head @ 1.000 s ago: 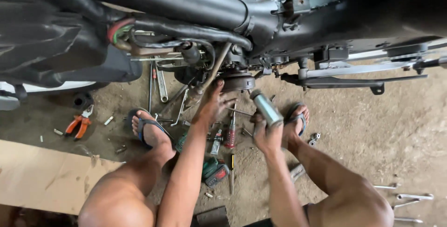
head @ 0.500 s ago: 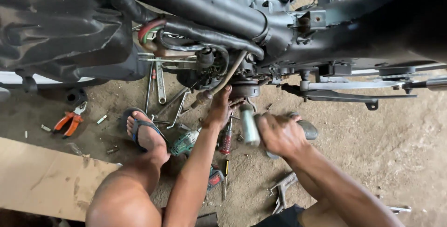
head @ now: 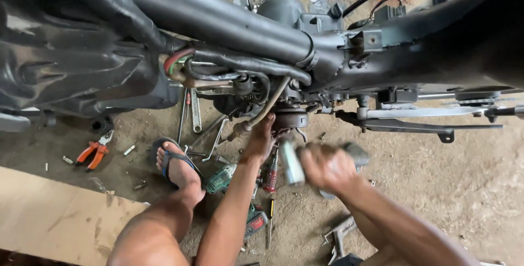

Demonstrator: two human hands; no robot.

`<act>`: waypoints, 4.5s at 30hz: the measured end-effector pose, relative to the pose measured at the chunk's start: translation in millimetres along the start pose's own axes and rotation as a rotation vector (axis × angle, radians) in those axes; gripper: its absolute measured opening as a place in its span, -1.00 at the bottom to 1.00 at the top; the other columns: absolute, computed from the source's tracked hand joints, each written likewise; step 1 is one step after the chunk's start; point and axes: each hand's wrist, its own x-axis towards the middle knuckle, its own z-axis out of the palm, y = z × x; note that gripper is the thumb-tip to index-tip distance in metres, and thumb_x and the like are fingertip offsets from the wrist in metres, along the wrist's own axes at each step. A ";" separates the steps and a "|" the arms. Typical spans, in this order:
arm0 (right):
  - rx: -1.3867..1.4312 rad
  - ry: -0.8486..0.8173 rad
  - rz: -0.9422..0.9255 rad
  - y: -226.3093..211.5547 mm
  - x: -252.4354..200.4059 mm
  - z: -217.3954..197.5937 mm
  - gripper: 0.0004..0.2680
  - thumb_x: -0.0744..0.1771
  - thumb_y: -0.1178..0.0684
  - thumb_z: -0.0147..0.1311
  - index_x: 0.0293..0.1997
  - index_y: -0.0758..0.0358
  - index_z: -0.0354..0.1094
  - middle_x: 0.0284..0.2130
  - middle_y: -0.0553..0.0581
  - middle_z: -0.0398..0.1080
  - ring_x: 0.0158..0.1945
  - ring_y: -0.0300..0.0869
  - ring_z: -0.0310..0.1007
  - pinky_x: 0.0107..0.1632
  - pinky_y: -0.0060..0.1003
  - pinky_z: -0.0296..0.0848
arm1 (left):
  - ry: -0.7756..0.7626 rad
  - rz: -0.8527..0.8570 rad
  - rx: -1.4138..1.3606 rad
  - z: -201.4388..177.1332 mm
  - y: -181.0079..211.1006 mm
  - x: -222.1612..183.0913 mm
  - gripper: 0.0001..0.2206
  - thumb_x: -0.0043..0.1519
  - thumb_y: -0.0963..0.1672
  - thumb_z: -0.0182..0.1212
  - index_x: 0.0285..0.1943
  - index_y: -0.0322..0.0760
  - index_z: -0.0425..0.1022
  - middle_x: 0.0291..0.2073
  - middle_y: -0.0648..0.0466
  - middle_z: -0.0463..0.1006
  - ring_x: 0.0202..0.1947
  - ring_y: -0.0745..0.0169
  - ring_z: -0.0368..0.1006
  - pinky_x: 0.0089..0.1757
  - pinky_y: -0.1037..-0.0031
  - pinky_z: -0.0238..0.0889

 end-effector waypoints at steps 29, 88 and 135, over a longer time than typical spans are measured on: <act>1.171 0.746 2.068 -61.2 2.1 21.6 -0.58 0.37 -0.37 0.04 -0.04 0.23 0.12 -0.46 0.22 0.39 -0.55 -0.06 0.44 -0.48 -0.13 0.51 | -0.300 0.389 0.463 -14.6 0.6 14.0 -0.56 0.20 -0.02 0.30 0.21 -0.32 0.48 0.05 0.08 0.64 0.06 0.28 0.57 0.16 0.52 0.40; 0.476 0.537 1.073 -100.1 -31.7 72.7 -0.71 0.15 0.04 0.12 -0.11 0.28 0.37 -0.49 0.33 0.43 -0.42 0.26 0.53 -0.36 -0.02 0.51 | 0.009 0.131 -0.078 -26.6 -44.1 43.5 -0.15 0.21 0.03 0.35 0.46 -0.71 -0.01 0.37 -0.60 0.02 0.24 -0.67 0.23 0.17 -0.16 0.28; 2.187 0.819 2.115 -113.1 -44.3 116.8 -0.66 0.33 -0.30 0.11 -0.39 0.19 0.32 -0.64 0.11 0.31 -0.61 0.03 0.41 -0.45 -0.06 0.48 | 0.147 0.142 1.113 16.7 55.9 -34.9 -0.13 0.13 0.33 0.14 0.30 -0.43 0.37 0.12 -0.29 0.52 0.16 -0.19 0.46 0.09 0.11 0.41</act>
